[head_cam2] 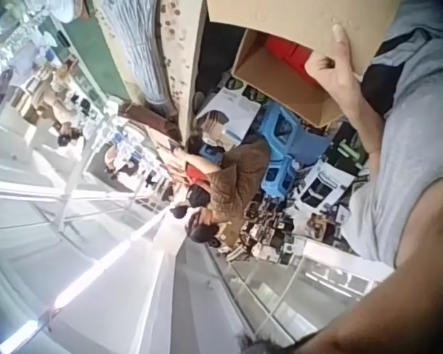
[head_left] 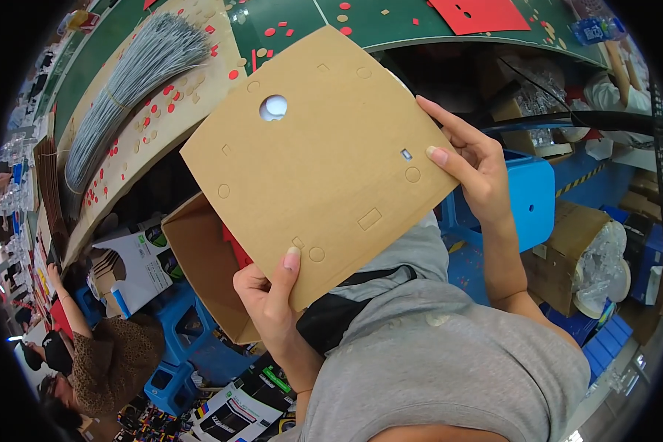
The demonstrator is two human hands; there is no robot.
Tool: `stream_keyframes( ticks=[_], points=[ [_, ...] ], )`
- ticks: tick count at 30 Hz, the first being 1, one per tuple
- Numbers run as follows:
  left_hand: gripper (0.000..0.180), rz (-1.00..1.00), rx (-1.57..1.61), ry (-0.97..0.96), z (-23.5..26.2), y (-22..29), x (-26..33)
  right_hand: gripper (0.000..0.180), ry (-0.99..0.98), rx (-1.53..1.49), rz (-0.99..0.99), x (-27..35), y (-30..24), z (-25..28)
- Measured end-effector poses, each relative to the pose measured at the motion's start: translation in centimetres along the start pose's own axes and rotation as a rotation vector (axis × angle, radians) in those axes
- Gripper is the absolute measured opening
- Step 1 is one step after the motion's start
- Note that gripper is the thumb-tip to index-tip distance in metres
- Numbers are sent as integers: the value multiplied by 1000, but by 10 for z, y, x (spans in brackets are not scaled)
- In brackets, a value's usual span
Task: Assembling lighting fixture components by threading wires and attaching small parts to cardboard templates and circular light bases.
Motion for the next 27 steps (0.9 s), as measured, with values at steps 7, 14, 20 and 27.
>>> stream_keyframes(
  ticks=[7,14,20,27],
  points=[
    [15,39,23,15,7,-1,2,66,-131,17,-94,0,-6,1],
    [16,35,30,22,5,0,4,64,-98,9,5,2,-6,-1],
    [18,58,12,79,1,-3,5,67,-24,128,19,0,-14,-12],
    [23,39,4,130,5,-7,6,70,-67,271,56,2,-10,-15]
  ],
)
Point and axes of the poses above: each hand's wrist, its own x-axis away from the middle knuckle, its own z-axis out of the back of the hand, y = z × x, the point moved 2 cm from there along -x, towards the middle knuckle, and after that the axes turned 1 degree about z, right-handed, at the moved point
